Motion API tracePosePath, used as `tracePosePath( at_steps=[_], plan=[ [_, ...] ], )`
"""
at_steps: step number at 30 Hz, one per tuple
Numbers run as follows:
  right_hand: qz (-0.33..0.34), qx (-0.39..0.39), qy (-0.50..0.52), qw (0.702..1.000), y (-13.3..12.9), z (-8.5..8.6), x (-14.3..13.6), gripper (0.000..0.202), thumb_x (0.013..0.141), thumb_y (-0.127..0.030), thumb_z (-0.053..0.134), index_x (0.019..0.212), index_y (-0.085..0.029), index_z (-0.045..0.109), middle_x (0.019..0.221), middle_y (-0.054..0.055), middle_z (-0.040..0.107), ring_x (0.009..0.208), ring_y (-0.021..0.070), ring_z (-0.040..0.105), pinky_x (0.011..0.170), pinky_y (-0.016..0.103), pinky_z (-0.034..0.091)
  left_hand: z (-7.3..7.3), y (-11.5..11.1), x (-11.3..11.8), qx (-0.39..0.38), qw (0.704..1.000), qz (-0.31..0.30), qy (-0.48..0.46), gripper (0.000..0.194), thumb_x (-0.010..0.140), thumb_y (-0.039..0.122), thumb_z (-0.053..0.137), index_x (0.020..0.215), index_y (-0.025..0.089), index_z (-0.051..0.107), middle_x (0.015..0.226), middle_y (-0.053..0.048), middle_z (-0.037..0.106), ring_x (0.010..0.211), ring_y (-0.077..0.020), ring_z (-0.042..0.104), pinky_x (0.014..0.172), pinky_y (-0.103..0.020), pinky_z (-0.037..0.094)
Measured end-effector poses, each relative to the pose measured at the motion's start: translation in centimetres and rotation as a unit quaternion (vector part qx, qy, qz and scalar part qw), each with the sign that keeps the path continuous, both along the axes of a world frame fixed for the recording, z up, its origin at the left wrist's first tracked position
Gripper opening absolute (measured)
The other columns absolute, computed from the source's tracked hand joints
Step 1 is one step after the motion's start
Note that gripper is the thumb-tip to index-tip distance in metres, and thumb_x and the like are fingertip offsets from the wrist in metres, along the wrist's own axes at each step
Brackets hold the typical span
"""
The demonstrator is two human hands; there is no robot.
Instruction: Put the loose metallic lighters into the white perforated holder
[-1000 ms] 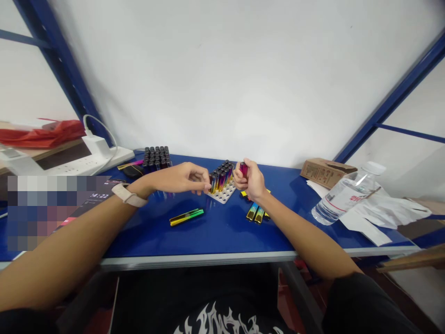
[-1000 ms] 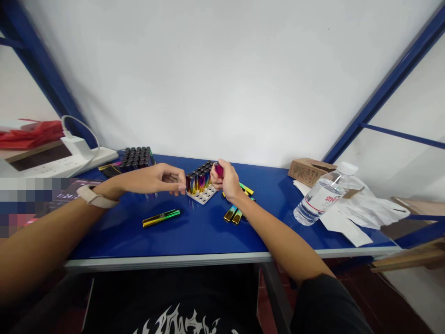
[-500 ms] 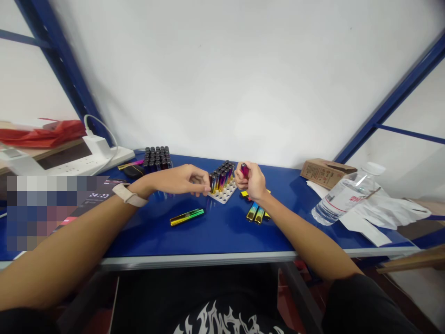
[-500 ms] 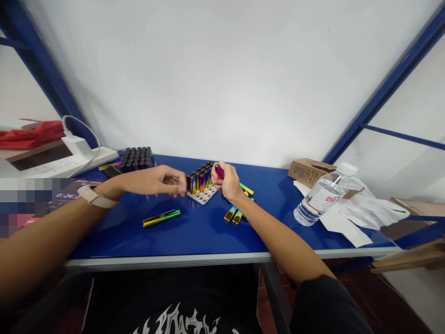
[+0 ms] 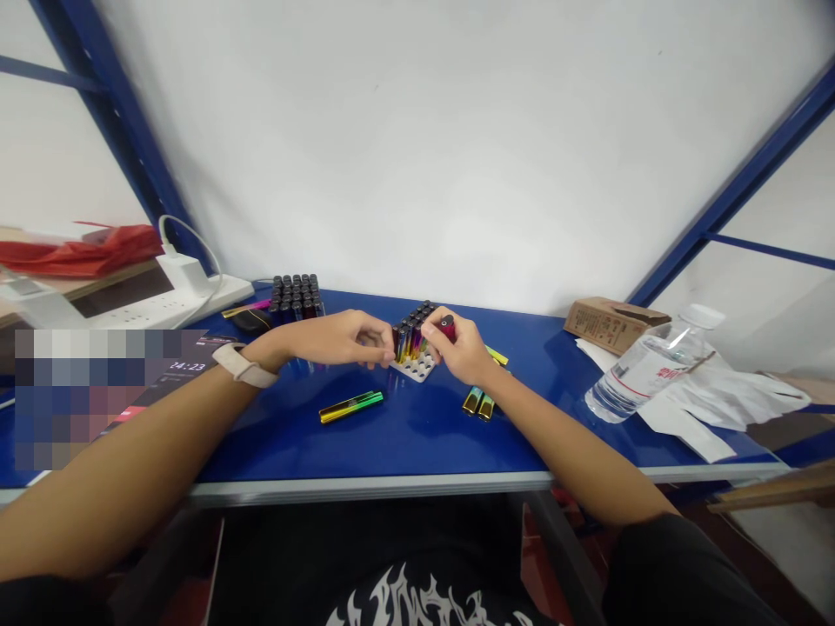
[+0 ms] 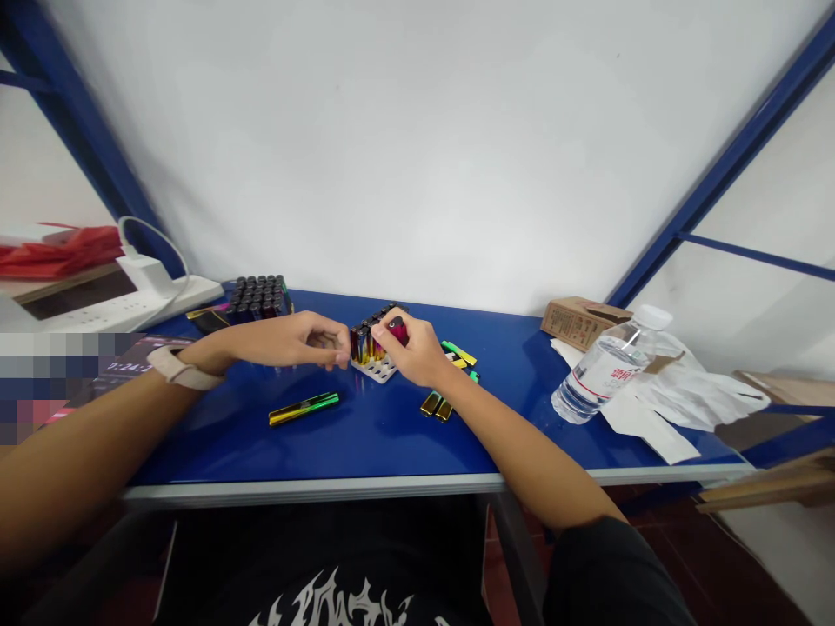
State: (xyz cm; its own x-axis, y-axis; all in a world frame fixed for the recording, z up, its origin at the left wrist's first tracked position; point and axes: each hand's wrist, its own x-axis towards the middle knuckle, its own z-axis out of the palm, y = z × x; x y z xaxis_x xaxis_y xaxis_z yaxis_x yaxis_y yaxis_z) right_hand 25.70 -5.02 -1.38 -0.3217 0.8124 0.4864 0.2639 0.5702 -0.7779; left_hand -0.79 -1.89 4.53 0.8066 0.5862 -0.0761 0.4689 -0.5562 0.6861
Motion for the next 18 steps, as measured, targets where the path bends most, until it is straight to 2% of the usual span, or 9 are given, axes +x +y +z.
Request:
tracePosePath(
  at_steps=[3, 6, 8, 11, 14, 18],
  plan=[
    [-0.009, 0.031, -0.031, 0.999, -0.1, 0.4, 0.0, 0.049, 0.11, -0.065, 0.051, 0.082, -0.025, 0.052, 0.07, -0.001, 0.058, 0.068, 0.017, 0.054, 0.074, 0.035, 0.045, 0.0, 0.0, 0.0, 0.001, 1.0, -0.002, 0.005, 0.016, 0.095, 0.038, 0.073, 0.097, 0.024, 0.08, 0.102, -0.005, 0.085, 0.091, -0.0225, 0.082, 0.081, -0.031, 0.062],
    [-0.035, 0.02, -0.083, 0.996, -0.1, 0.9, 0.1, 0.053, 0.109, -0.065, 0.051, 0.076, -0.025, 0.048, 0.065, -0.003, 0.049, 0.065, 0.016, 0.045, 0.07, 0.034, 0.04, -0.1, 0.1, -0.1, 0.005, 1.0, -0.002, 0.006, 0.016, 0.095, 0.038, 0.073, 0.097, 0.024, 0.08, 0.102, -0.005, 0.085, 0.091, -0.0224, 0.082, 0.082, -0.03, 0.062],
    [-0.04, -0.007, -0.108, 0.993, -0.2, 0.9, 0.0, 0.054, 0.108, -0.068, 0.055, 0.076, -0.025, 0.051, 0.063, -0.003, 0.046, 0.063, 0.0155, 0.042, 0.066, 0.034, 0.036, -0.1, 0.2, -0.1, 0.013, 1.0, -0.002, 0.01, 0.016, 0.095, 0.038, 0.073, 0.098, 0.024, 0.08, 0.101, -0.005, 0.085, 0.092, -0.0224, 0.082, 0.082, -0.03, 0.062],
    [-0.036, -0.026, -0.123, 0.991, -0.1, 0.5, -0.1, 0.053, 0.101, -0.071, 0.069, 0.079, -0.024, 0.06, 0.062, -0.003, 0.051, 0.061, 0.0152, 0.045, 0.062, 0.033, 0.034, -0.1, 0.2, -0.1, 0.021, 1.0, -0.002, 0.023, 0.019, 0.097, 0.041, 0.072, 0.1, 0.024, 0.08, 0.103, -0.005, 0.085, 0.093, -0.0227, 0.082, 0.081, -0.029, 0.061],
    [-0.034, -0.023, -0.11, 0.993, 0.0, 0.0, -0.4, 0.05, 0.094, -0.07, 0.079, 0.082, -0.023, 0.067, 0.063, -0.002, 0.058, 0.06, 0.0151, 0.049, 0.06, 0.032, 0.037, 0.0, 0.2, -0.1, 0.022, 0.999, -0.001, 0.034, 0.022, 0.097, 0.043, 0.071, 0.103, 0.024, 0.081, 0.103, -0.005, 0.086, 0.094, -0.0228, 0.081, 0.081, -0.029, 0.06],
    [-0.066, -0.011, -0.086, 0.994, 0.1, -0.3, -0.8, 0.051, 0.088, -0.07, 0.085, 0.08, -0.022, 0.07, 0.061, -0.002, 0.062, 0.061, 0.0155, 0.055, 0.061, 0.031, 0.041, 0.1, 0.2, -0.1, 0.025, 0.999, 0.0, 0.043, 0.025, 0.098, 0.046, 0.07, 0.104, 0.024, 0.081, 0.101, -0.004, 0.085, 0.094, -0.0226, 0.081, 0.08, -0.029, 0.06]
  ],
)
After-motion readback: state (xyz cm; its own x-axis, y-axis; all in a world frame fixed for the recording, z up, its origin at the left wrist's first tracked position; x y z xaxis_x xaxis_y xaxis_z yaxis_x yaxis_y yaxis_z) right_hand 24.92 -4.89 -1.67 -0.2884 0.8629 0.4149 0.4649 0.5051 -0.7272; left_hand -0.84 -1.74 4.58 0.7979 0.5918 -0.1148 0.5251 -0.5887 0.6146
